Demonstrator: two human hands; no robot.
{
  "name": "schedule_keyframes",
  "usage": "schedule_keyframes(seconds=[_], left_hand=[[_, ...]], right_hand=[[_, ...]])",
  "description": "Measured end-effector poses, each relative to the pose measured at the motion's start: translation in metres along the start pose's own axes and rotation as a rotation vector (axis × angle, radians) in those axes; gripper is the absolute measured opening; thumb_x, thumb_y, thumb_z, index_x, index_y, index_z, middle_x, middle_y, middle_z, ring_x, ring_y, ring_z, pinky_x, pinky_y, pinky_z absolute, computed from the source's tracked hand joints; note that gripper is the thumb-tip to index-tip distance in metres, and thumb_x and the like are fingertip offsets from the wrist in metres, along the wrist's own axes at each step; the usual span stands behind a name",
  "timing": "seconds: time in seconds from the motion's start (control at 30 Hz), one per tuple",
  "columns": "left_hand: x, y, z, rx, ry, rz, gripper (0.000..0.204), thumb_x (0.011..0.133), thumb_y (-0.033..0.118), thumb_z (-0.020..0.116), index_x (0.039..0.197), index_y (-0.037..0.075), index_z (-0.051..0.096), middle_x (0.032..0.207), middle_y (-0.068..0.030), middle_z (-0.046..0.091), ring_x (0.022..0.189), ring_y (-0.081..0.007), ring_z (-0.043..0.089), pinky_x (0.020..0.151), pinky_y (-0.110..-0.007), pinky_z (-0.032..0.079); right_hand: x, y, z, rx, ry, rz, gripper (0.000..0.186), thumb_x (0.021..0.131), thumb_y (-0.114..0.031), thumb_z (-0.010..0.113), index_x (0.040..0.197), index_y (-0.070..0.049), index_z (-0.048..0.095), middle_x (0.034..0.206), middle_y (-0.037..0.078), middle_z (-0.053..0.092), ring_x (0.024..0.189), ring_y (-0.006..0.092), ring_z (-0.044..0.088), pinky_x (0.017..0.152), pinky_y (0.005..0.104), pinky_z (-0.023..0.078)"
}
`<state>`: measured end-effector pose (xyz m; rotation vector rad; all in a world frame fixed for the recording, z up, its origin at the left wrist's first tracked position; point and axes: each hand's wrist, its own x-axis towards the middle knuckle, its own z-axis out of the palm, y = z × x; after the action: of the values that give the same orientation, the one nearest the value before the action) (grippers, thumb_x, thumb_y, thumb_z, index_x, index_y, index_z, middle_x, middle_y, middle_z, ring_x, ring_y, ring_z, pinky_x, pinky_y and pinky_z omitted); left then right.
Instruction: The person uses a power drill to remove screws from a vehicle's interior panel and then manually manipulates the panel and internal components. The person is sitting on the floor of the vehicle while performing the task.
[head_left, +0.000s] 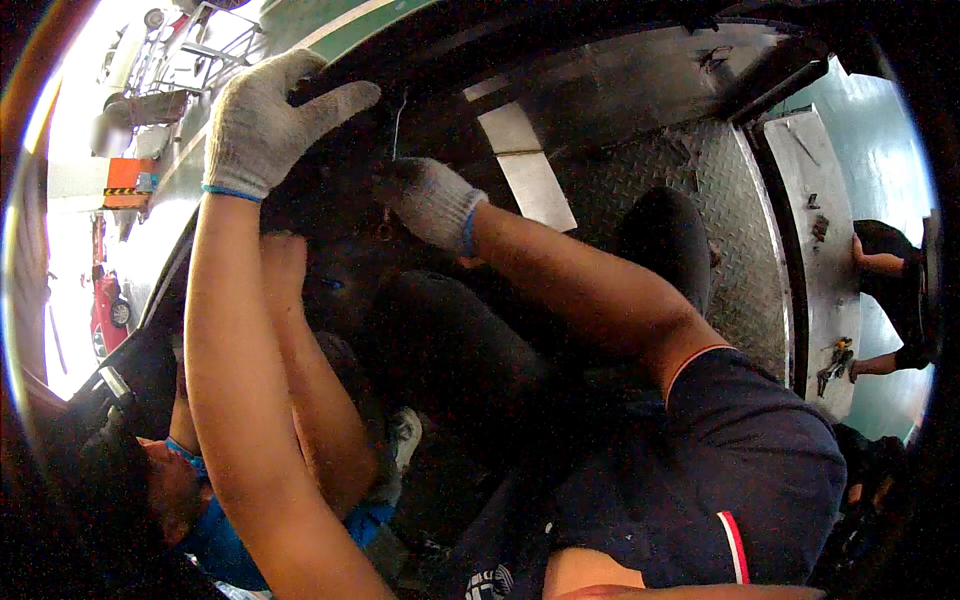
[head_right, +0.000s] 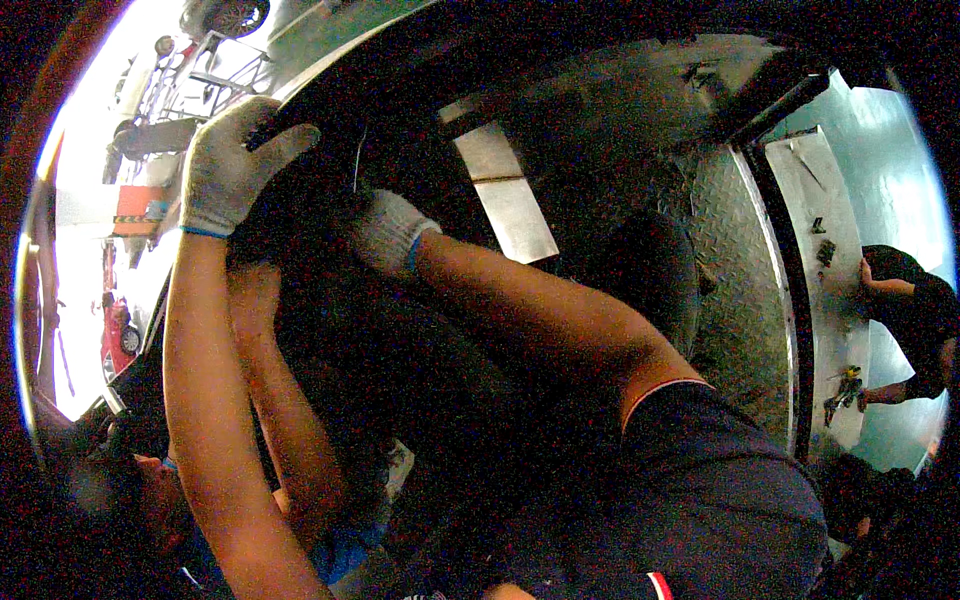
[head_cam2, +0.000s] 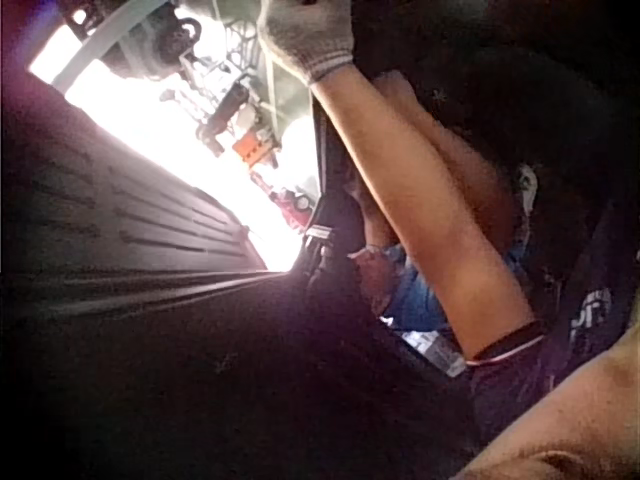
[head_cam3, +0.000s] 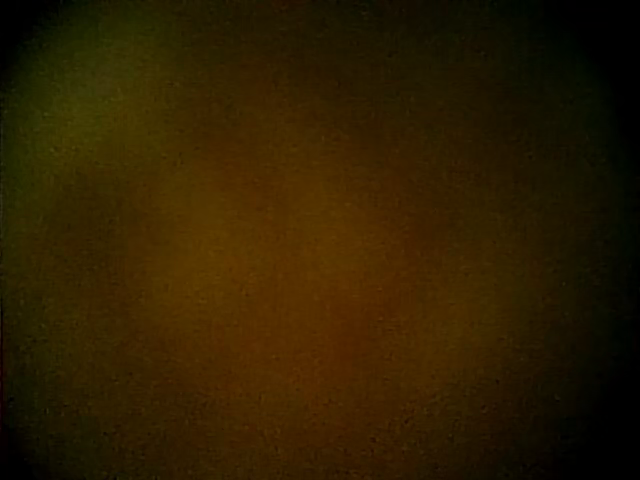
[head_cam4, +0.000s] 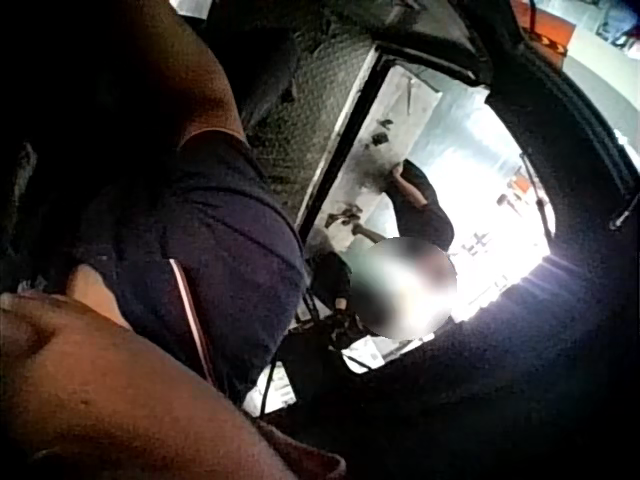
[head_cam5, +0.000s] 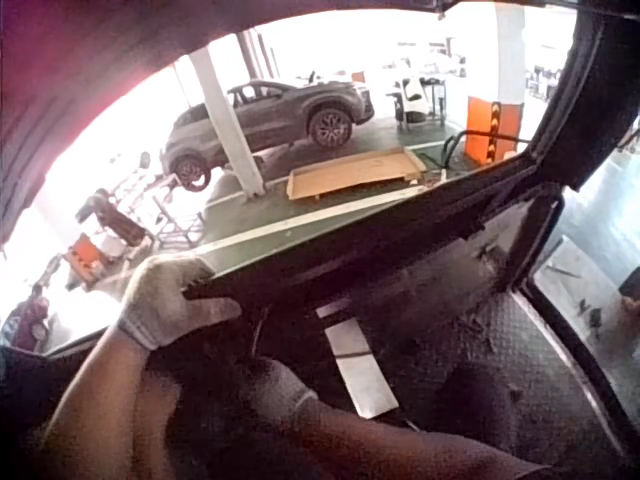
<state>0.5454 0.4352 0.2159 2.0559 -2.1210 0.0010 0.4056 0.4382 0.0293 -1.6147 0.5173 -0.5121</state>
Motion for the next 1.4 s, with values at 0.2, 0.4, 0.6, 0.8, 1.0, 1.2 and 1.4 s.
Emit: schedule_keyframes(seconds=[0.2, 0.4, 0.6, 0.8, 1.0, 1.2, 1.4], left_hand=[[-0.001, 0.006, -0.001, -0.026, 0.008, -0.007, 0.050, 0.082, 0.050, 0.081, 0.098, 0.003, 0.074, 0.089, -0.0119, 0.074, 0.083, -0.0223, 0.071, 0.080, -0.035, 0.054], [0.007, 0.005, 0.003, -0.076, -0.011, 0.011, 0.049, 0.082, 0.049, 0.081, 0.098, 0.003, 0.073, 0.088, -0.0113, 0.073, 0.083, -0.0209, 0.070, 0.079, -0.035, 0.053], [0.010, 0.011, -0.002, -0.046, -0.012, -0.002, 0.049, 0.083, 0.049, 0.080, 0.097, 0.003, 0.073, 0.085, -0.0112, 0.072, 0.079, -0.0192, 0.068, 0.076, -0.035, 0.052], [0.002, 0.010, -0.002, -0.027, 0.015, 0.006, 0.054, 0.082, 0.056, 0.077, 0.096, 0.004, 0.074, 0.081, -0.0115, 0.071, 0.076, -0.0199, 0.068, 0.074, -0.036, 0.053], [-0.003, 0.011, -0.005, 0.029, -0.043, -0.035, 0.067, 0.078, 0.071, 0.072, 0.104, 0.009, 0.078, 0.089, -0.0140, 0.075, 0.081, -0.0271, 0.073, 0.078, -0.039, 0.055], [-0.003, 0.027, -0.029, 0.035, -0.017, 0.016, 0.072, 0.077, 0.074, 0.067, 0.096, 0.005, 0.076, 0.093, -0.0209, 0.073, 0.094, -0.0369, 0.071, 0.086, -0.044, 0.054], [-0.007, 0.027, -0.030, 0.010, 0.033, 0.056, 0.070, 0.077, 0.072, 0.068, 0.097, 0.005, 0.075, 0.094, -0.0219, 0.073, 0.097, -0.0377, 0.070, 0.087, -0.044, 0.053]], right_hand=[[0.010, 0.006, -0.035, 0.000, 0.001, 0.037, 0.029, 0.103, -0.026, 0.058, 0.116, -0.001, 0.066, 0.098, 0.014, 0.073, 0.089, 0.0215, 0.070, 0.082, 0.0372, 0.056], [0.025, 0.049, -0.012, -0.131, 0.176, -0.136, 0.029, 0.102, -0.022, 0.057, 0.120, -0.001, 0.066, 0.099, 0.012, 0.073, 0.091, 0.0228, 0.070, 0.087, 0.0371, 0.056], [0.016, 0.020, -0.071, -0.706, 0.114, -0.241, 0.038, 0.098, -0.029, 0.054, 0.131, -0.012, 0.063, 0.120, 0.015, 0.069, 0.105, 0.0331, 0.068, 0.094, 0.0458, 0.054], [0.008, -0.005, -0.119, -0.545, -0.069, -0.214, 0.033, 0.097, -0.014, 0.057, 0.128, -0.009, 0.066, 0.114, 0.015, 0.072, 0.099, 0.0293, 0.071, 0.090, 0.0411, 0.058], [0.018, 0.038, -0.118, -0.792, 0.068, -0.473, 0.034, 0.097, -0.014, 0.057, 0.130, -0.010, 0.066, 0.125, 0.014, 0.069, 0.108, 0.0300, 0.069, 0.094, 0.0419, 0.057], [0.024, 0.072, -0.083, -0.682, 0.179, -0.354, 0.037, 0.096, -0.014, 0.056, 0.131, -0.010, 0.065, 0.134, 0.015, 0.063, 0.115, 0.0337, 0.065, 0.098, 0.0430, 0.054], [0.034, 0.068, -0.028, -0.816, 0.262, -0.338, 0.038, 0.094, -0.013, 0.055, 0.131, -0.010, 0.065, 0.140, 0.016, 0.060, 0.121, 0.0367, 0.062, 0.101, 0.0436, 0.052]])
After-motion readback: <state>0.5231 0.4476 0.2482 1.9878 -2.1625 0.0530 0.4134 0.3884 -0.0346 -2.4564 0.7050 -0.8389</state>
